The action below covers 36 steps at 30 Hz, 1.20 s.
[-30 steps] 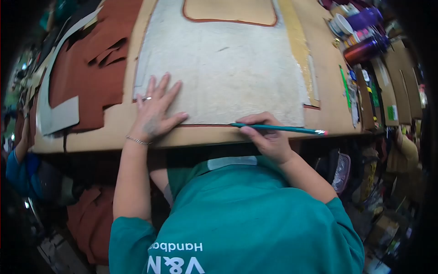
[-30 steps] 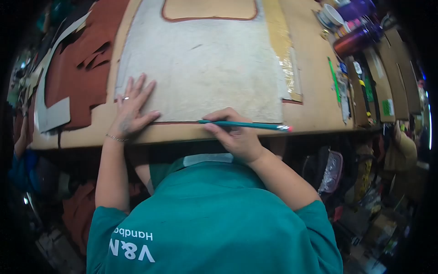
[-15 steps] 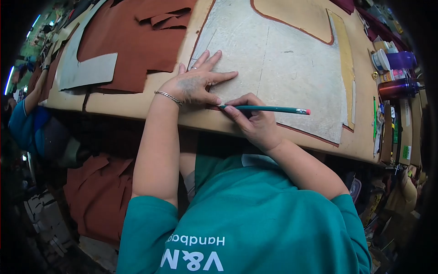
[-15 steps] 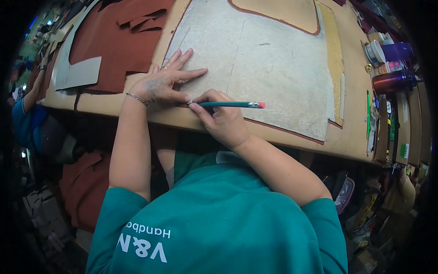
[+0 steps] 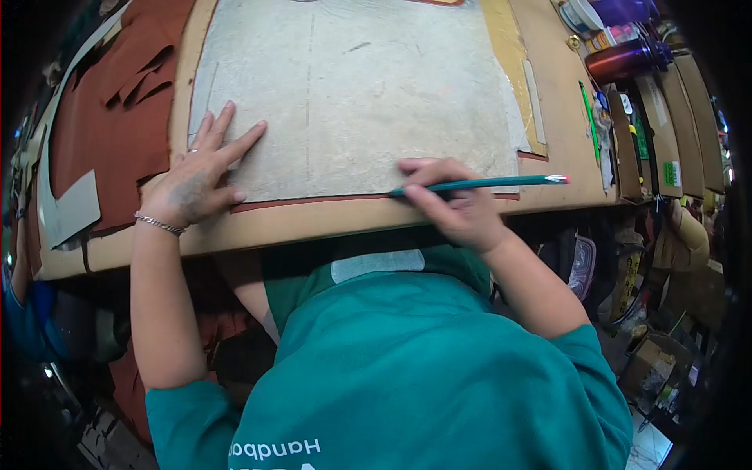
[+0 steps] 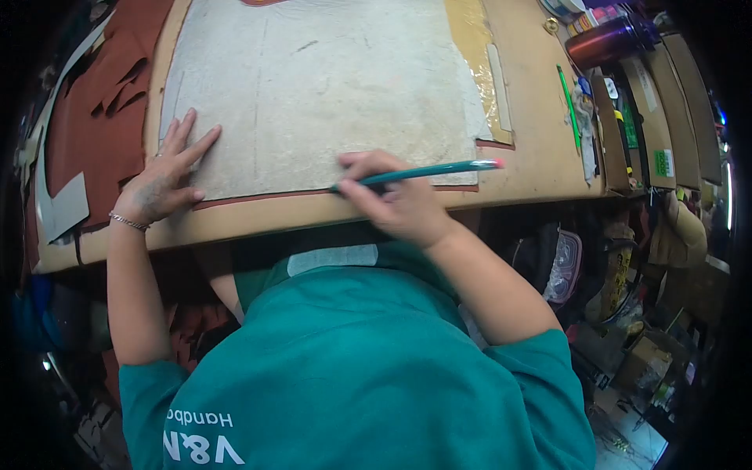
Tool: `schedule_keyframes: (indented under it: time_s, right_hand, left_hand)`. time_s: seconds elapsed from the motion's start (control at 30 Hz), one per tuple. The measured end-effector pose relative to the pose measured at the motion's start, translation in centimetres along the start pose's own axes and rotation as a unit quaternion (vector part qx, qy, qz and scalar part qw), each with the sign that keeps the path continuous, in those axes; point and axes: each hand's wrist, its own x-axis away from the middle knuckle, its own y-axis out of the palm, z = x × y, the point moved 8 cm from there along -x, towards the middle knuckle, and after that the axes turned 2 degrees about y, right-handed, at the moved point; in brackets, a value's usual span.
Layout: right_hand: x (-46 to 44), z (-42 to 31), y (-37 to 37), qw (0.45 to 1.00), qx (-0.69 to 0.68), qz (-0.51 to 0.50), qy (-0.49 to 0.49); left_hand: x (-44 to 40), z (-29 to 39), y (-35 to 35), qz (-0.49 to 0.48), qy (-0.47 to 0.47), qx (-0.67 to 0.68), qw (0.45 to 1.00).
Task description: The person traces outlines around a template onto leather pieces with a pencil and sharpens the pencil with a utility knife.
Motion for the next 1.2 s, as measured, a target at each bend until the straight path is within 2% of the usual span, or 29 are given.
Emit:
schedule_keyframes:
  time_s: [0.03,0.23,0.3,0.33,0.37,0.5,0.57,0.6,0.63,0.7,0.73,0.87,1.07,1.2]
  right_hand:
    - [0.9,0.6,-2.0,0.999,-0.012,-0.001,0.037]
    - [6.0,1.3,-13.6,0.989,0.046,0.106,0.094]
    - [7.2,0.5,-16.5,0.981,0.085,0.153,0.081]
    - [7.2,-0.8,-16.8,0.986,0.05,0.156,0.02]
    - [7.2,-0.9,-16.5,0.986,0.023,0.163,0.02]
    - [4.9,-0.8,-11.1,0.987,-0.044,0.149,0.045]
    - [2.9,-0.3,-6.8,0.995,-0.056,0.075,0.038]
    - [1.8,-0.8,-4.2,0.995,-0.075,0.051,0.032]
    - [0.6,-1.6,-1.3,0.995,-0.091,0.029,0.028]
    - [-1.7,-1.6,3.8,0.997,-0.061,-0.013,0.048]
    - [-2.6,-1.3,6.4,0.991,-0.105,-0.032,0.072]
    - [-5.4,-1.9,13.6,0.994,-0.072,-0.078,-0.007]
    - [-6.0,-2.6,15.9,0.993,-0.064,-0.07,-0.065]
    - [-5.9,-2.2,16.0,0.996,-0.037,-0.061,-0.058]
  left_hand:
    - [0.0,0.1,0.0,-0.01,-0.007,-0.004,1.0]
    - [0.0,0.9,-0.4,-0.055,-0.069,-0.05,0.995]
    - [0.2,1.0,-0.2,-0.055,-0.062,-0.046,0.995]
    - [0.1,0.9,-0.2,-0.052,-0.061,-0.043,0.996]
    - [0.1,1.0,-0.2,-0.048,-0.061,-0.039,0.996]
    - [1.0,0.7,-0.3,-0.015,-0.065,0.0,0.998]
    - [2.2,-0.8,0.3,0.097,-0.007,0.089,0.991]
    - [2.7,-1.7,0.5,0.126,-0.019,0.112,0.986]
    - [3.2,-2.1,0.3,0.118,-0.077,0.113,0.984]
    - [3.3,-4.7,1.4,0.153,-0.075,0.136,0.976]
    - [3.5,-5.1,1.5,0.163,-0.07,0.132,0.975]
    - [3.7,-5.7,2.0,0.196,-0.058,0.149,0.967]
    - [3.4,-5.3,2.0,0.242,-0.068,0.068,0.966]
    - [3.3,-5.2,1.9,0.213,-0.081,0.083,0.97]
